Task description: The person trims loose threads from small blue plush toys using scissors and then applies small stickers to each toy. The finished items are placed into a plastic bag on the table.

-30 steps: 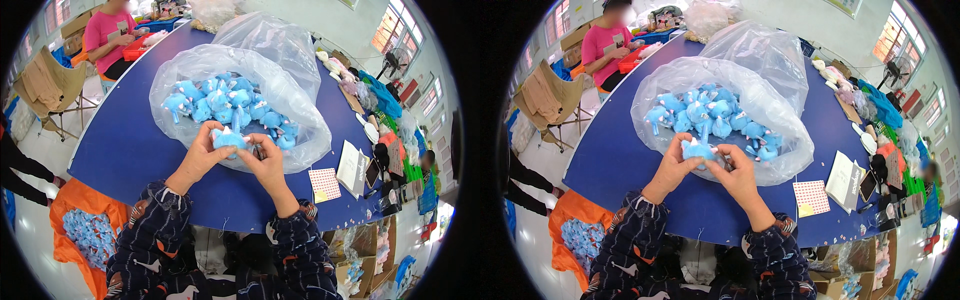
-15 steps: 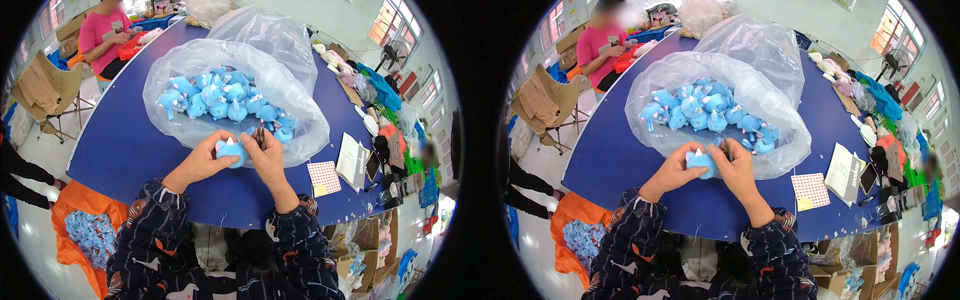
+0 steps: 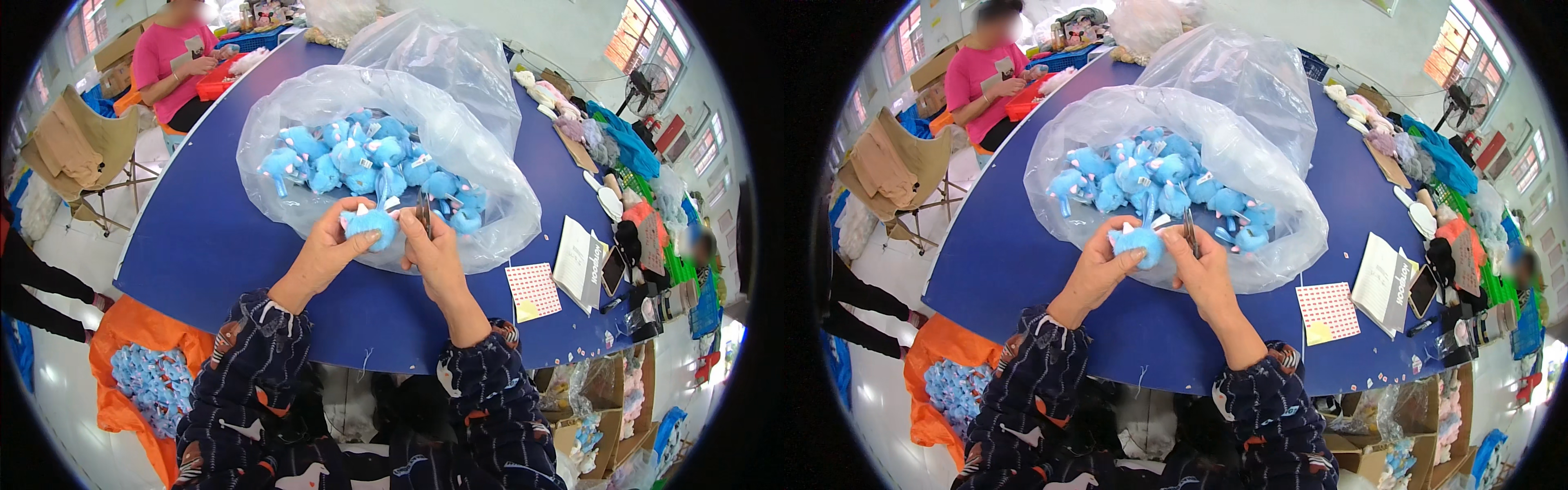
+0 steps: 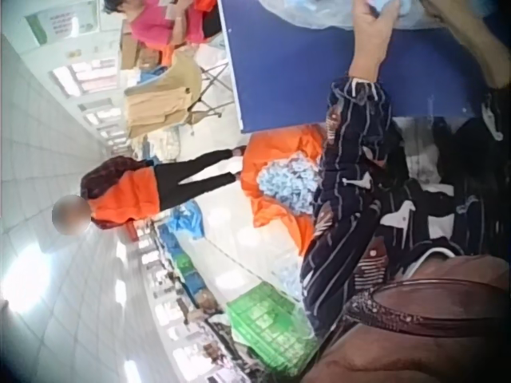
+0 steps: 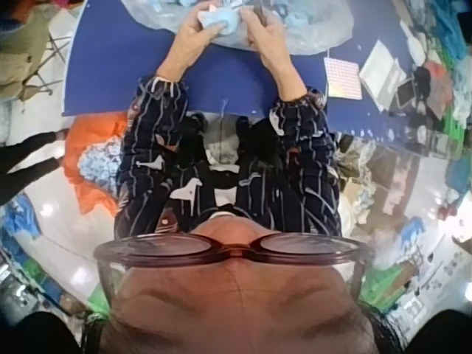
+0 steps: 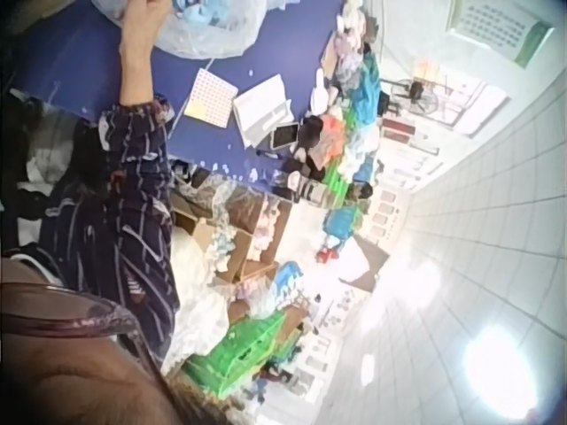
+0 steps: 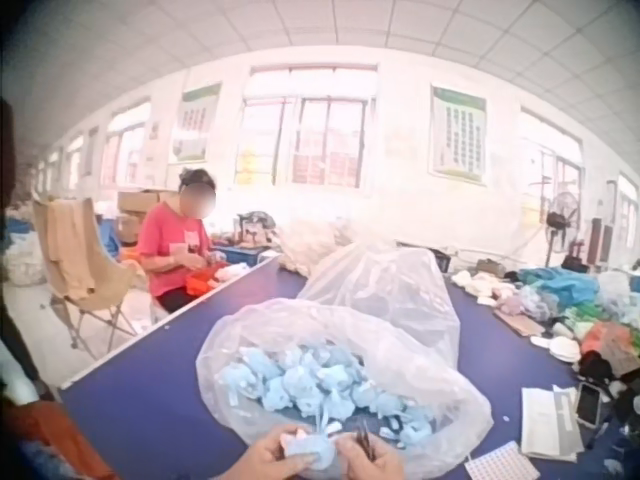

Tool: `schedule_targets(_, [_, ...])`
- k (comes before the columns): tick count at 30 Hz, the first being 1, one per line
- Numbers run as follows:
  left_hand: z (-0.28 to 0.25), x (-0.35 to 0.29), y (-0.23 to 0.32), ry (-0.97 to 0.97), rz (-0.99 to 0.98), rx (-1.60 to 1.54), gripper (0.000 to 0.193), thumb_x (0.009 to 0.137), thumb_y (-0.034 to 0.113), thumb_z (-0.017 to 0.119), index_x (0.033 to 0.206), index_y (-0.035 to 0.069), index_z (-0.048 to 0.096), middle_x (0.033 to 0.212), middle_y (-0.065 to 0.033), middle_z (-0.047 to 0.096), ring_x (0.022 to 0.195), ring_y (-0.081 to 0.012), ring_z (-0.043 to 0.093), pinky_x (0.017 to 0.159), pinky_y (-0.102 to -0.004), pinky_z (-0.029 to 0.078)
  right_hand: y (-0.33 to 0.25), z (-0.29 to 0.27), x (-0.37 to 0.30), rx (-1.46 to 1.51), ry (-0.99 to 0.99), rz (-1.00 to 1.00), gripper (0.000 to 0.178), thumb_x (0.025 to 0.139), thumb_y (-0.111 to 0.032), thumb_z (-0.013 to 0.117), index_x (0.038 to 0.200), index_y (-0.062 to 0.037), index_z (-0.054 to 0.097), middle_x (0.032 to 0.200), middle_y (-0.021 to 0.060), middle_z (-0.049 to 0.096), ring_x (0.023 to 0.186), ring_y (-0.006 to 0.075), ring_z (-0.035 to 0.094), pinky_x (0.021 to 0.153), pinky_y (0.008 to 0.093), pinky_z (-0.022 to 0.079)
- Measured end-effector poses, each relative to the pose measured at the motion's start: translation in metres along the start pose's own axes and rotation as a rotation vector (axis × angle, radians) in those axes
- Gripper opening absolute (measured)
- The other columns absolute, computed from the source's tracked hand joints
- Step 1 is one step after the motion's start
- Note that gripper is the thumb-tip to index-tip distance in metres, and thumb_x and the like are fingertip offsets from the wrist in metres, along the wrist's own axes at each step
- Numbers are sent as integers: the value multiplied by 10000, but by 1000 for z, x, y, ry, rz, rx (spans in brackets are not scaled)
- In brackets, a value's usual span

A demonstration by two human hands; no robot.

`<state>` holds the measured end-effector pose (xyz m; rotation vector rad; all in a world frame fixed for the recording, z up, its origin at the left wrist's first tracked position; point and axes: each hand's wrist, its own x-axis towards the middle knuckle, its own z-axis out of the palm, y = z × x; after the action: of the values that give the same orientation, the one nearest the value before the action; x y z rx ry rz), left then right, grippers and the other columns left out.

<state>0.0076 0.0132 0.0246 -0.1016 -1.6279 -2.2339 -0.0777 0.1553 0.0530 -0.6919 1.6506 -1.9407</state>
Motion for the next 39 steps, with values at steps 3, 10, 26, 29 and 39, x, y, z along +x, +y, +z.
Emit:
schedule_targets(3, [-1,1,2,-22,-65,-174,382,839,79,590,1183,49,426,1096,-63,499,958,-125,534,819,-259,469,-5,-6,-1,-203,-49,-24,303,821,-269,625,985,-17,585,729,-21,517,514,30,435,426,179,364])
schedule_targets(10, [-2,0,7,8,-18,1,401,829,86,608,1191,13,452,1058,-67,542,935,-120,548,777,-247,475,-7,-8,-3,-315,-124,-117,229,798,-174,653,930,-8,565,732,-27,528,569,28,443,481,180,355])
schedule_targets(26, [-46,-22,57,-516,454,-1045,683,841,415,554,1374,166,207,965,-64,562,825,-177,564,639,-272,425,1,-31,17,-961,269,-607,151,771,-145,641,852,-32,583,704,108,589,598,242,571,541,327,438])
schedule_targets(29, [-59,-20,53,-659,411,-1074,740,848,517,491,1411,179,150,908,-37,577,816,-154,570,626,-258,422,14,-49,28,-1393,301,-362,144,769,-172,619,828,-44,593,749,128,616,653,310,582,581,384,450])
schedule_targets(39, [-8,2,9,49,-204,220,577,849,243,581,1317,23,324,1155,-147,518,966,-186,552,751,-287,476,3,-34,24,-412,167,-283,191,856,-201,555,813,-16,539,624,41,567,494,147,512,488,291,416])
